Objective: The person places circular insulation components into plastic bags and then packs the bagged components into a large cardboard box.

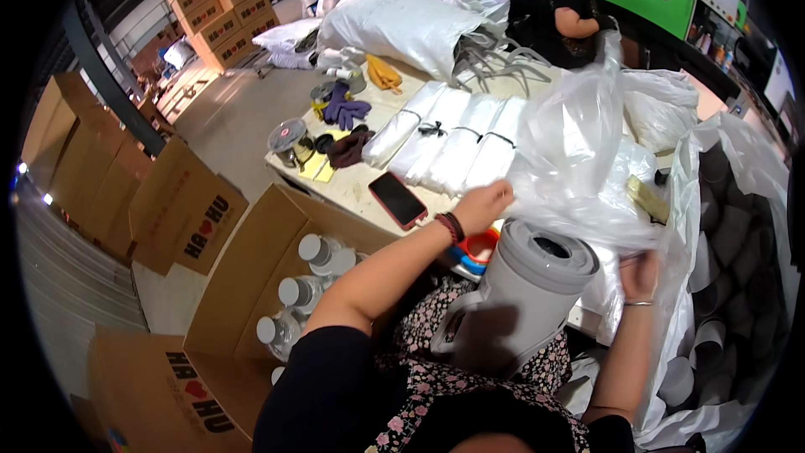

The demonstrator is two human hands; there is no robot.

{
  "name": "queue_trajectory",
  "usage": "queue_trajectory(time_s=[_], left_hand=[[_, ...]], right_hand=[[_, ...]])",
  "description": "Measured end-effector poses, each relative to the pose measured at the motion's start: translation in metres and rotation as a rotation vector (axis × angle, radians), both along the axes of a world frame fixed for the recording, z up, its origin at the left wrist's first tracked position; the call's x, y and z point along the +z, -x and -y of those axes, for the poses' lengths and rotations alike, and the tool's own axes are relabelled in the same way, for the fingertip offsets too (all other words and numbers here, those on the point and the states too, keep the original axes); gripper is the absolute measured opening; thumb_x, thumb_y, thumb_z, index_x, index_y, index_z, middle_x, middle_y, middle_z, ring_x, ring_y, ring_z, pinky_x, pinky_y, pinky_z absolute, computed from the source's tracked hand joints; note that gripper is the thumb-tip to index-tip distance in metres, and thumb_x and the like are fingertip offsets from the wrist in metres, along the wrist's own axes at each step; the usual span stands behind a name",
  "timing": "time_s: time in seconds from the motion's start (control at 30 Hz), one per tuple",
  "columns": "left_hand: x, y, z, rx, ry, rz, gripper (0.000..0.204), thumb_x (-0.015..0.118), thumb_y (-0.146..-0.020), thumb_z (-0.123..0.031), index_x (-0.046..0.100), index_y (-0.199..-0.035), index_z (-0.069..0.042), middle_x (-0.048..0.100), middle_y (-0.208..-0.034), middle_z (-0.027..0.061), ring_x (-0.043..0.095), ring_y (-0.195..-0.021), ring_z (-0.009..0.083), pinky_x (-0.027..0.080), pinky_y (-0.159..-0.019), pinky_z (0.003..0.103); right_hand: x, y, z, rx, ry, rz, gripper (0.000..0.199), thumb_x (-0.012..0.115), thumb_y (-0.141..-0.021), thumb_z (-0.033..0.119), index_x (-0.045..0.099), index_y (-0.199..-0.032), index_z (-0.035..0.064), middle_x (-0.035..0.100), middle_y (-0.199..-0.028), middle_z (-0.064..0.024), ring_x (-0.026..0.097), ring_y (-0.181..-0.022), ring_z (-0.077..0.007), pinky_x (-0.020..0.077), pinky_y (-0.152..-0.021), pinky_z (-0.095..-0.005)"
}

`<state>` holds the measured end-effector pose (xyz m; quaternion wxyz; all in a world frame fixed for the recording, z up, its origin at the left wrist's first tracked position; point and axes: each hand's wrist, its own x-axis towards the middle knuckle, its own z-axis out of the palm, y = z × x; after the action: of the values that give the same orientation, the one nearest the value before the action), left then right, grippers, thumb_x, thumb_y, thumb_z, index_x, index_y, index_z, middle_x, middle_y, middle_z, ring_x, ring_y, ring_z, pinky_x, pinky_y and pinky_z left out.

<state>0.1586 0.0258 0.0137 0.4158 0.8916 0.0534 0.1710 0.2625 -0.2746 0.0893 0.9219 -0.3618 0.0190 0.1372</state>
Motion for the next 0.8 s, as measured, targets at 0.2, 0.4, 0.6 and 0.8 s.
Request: queue_trajectory(time_s=[0.2,0.4,0.6,0.8], left_hand=[[0.051,0.138,0.028,-0.587,0.369,-0.150,0.011,0.054,-0.093,-0.011,0.058,-0.088,-0.001,0.060,-0.084,0.0076,0.058,-0.081,0.0200,0.048,-0.075,0.034],[-0.081,0.323,0.069,-0.400,0.053,-0.414,0.028,0.058,-0.085,-0.019,0.062,-0.112,-0.016,0.066,-0.103,0.0165,0.062,-0.096,0.0352,0.049,-0.085,0.040],[-0.072,0.310,0.075,-0.348,-0.003,-0.248,0.033,0.063,-0.087,-0.027,0.061,-0.117,-0.014,0.064,-0.112,0.0118,0.059,-0.105,0.0302,0.046,-0.089,0.040],[-0.005,0.457,0.033,0.629,0.511,0.400,0.080,0.082,-0.070,-0.022,0.042,-0.136,-0.002,0.044,-0.139,0.0138,0.040,-0.130,0.0265,0.035,-0.107,0.041]], right_hand=[[-0.143,0.091,0.094,0.417,1.300,0.942,0.016,0.059,-0.085,0.018,0.058,-0.085,0.0013,0.056,-0.080,-0.0133,0.053,-0.080,-0.0271,0.0436,-0.070,-0.0353],[0.012,0.167,0.030,1.379,1.364,0.989,0.019,0.069,-0.072,0.024,0.068,-0.084,0.0086,0.062,-0.084,-0.0134,0.054,-0.102,-0.0348,0.0402,-0.088,-0.0445],[-0.030,0.143,-0.101,0.876,1.833,2.212,0.017,0.071,-0.066,0.022,0.062,-0.077,0.0136,0.064,-0.079,-0.0063,0.062,-0.081,-0.0255,0.0453,-0.080,-0.0388],[0.083,0.268,-0.189,0.462,0.886,2.057,0.032,0.076,-0.059,0.012,0.059,-0.085,0.0028,0.056,-0.078,-0.0122,0.056,-0.072,-0.0308,0.0455,-0.068,-0.0361]])
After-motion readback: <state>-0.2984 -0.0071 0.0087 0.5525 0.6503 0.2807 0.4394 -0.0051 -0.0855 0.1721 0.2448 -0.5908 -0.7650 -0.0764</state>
